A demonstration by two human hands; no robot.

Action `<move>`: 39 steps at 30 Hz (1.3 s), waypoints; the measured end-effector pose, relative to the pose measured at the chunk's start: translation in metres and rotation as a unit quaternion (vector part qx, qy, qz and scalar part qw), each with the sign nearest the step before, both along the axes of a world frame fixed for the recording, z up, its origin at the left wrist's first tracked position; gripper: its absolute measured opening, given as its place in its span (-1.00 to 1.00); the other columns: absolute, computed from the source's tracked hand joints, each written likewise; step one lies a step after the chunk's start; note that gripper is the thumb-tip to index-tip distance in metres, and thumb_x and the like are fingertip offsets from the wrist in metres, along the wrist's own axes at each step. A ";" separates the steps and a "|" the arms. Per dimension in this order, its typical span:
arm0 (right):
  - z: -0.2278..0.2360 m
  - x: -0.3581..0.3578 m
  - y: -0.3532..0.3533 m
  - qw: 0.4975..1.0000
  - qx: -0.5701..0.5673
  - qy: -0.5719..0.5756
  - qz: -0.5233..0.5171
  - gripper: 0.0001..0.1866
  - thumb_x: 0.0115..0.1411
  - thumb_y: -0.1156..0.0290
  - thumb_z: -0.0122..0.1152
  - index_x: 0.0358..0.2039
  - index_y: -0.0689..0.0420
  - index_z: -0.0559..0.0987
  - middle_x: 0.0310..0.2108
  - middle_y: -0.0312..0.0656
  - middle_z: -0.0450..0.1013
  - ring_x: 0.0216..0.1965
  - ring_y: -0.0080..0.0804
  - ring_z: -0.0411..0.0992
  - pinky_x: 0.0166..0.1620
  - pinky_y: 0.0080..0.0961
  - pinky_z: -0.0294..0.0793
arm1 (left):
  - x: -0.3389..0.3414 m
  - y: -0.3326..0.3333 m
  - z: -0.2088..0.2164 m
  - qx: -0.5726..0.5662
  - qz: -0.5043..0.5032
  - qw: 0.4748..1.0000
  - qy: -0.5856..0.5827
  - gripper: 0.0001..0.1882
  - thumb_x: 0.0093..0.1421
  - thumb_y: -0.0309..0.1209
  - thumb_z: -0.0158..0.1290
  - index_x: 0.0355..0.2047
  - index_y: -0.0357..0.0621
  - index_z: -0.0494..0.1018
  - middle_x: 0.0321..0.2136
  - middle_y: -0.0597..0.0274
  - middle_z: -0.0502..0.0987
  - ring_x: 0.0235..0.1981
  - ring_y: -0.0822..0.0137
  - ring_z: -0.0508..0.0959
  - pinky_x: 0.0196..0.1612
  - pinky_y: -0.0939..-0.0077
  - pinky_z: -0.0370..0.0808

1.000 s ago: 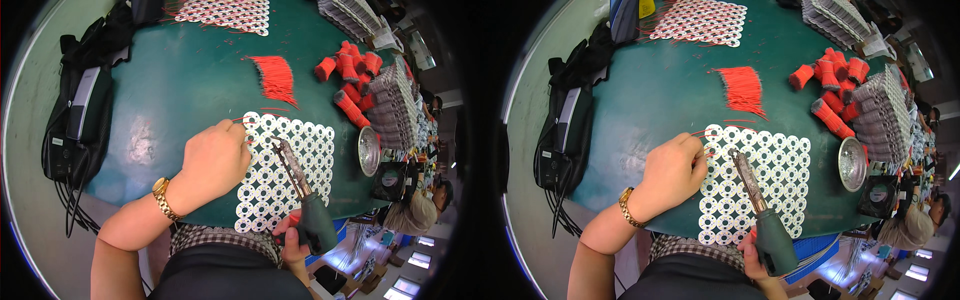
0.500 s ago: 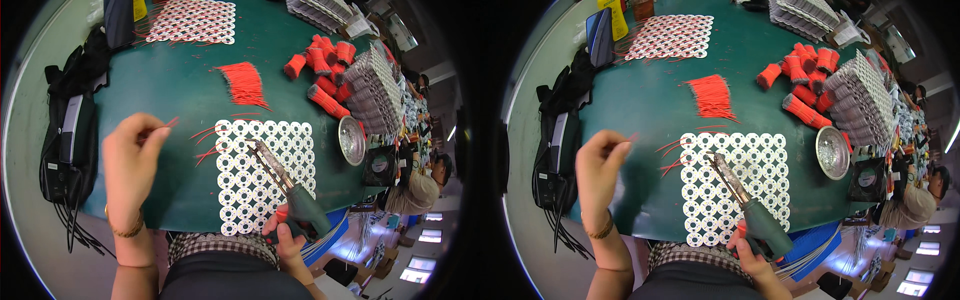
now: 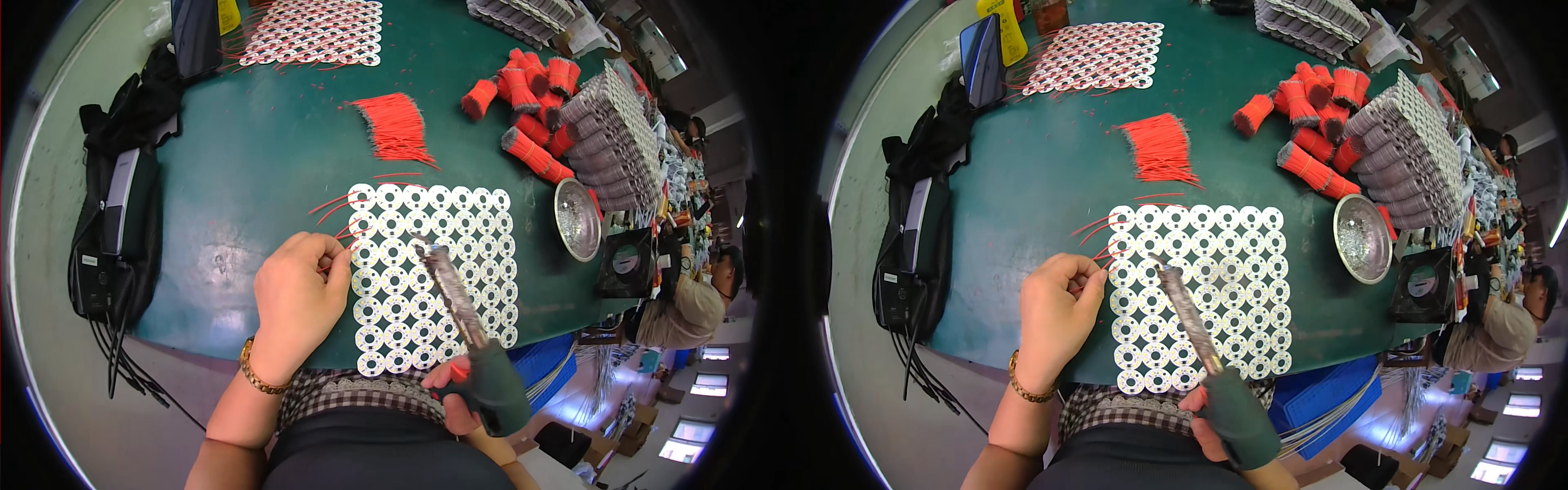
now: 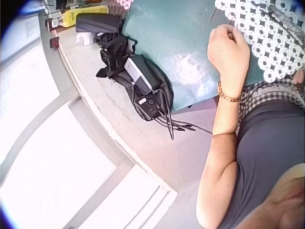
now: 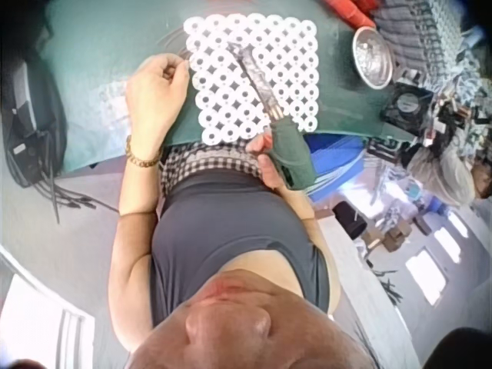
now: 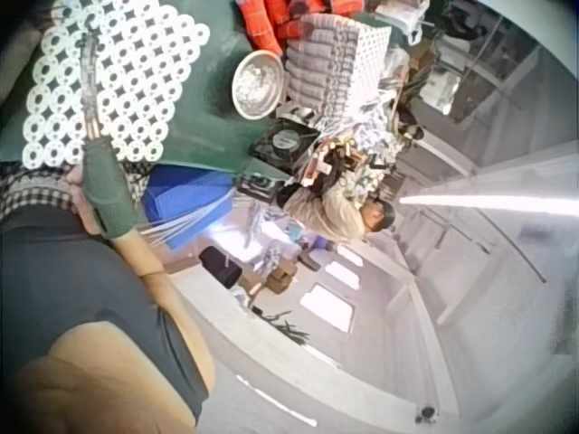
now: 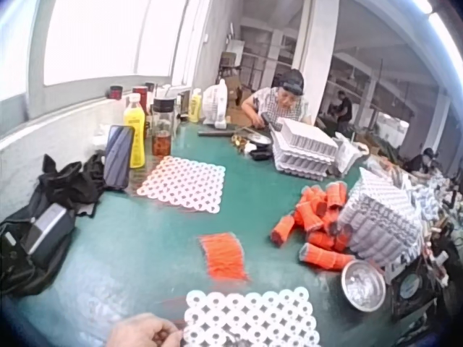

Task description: The person arranges circular LED board panels and bundles of wires on the workbench. The person then solders individual red wires to each LED board on a panel using a soldering iron.

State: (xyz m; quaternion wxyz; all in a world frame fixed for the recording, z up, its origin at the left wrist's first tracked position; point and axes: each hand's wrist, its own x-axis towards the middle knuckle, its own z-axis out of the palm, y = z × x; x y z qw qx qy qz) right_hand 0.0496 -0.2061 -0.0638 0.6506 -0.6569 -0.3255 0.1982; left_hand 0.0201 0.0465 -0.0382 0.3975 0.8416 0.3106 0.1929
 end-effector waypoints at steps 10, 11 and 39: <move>-0.002 -0.001 0.006 0.993 -0.100 -0.024 0.056 -0.51 0.21 0.16 0.10 -0.01 0.28 0.35 -0.48 -0.12 0.44 -0.50 -0.40 0.43 -0.42 -0.46 0.42 | -0.002 0.005 -0.003 0.000 0.003 1.000 -0.002 -0.93 0.01 -0.47 0.16 -0.55 -0.17 0.50 -0.60 0.22 0.47 -0.64 0.32 0.48 -0.56 0.47 0.37; 0.003 0.000 0.010 0.987 -0.124 -0.082 0.066 -0.51 0.21 0.15 0.09 -0.03 0.29 0.36 -0.51 -0.12 0.46 -0.51 -0.43 0.43 -0.40 -0.49 0.42 | -0.003 0.005 -0.003 0.000 0.004 1.000 -0.001 -0.93 0.01 -0.47 0.16 -0.55 -0.17 0.50 -0.60 0.22 0.47 -0.64 0.32 0.48 -0.56 0.47 0.37; 0.008 0.001 0.016 0.967 -0.218 -0.119 0.060 -0.70 0.16 0.22 0.10 -0.52 0.22 0.51 -0.52 -0.22 0.42 -0.51 -0.43 0.38 -0.40 -0.52 0.34 | 0.002 0.001 -0.005 0.049 0.004 0.999 -0.007 -0.95 0.01 -0.54 0.15 -0.54 -0.24 0.51 -0.64 0.23 0.45 -0.67 0.44 0.41 -0.56 0.57 0.34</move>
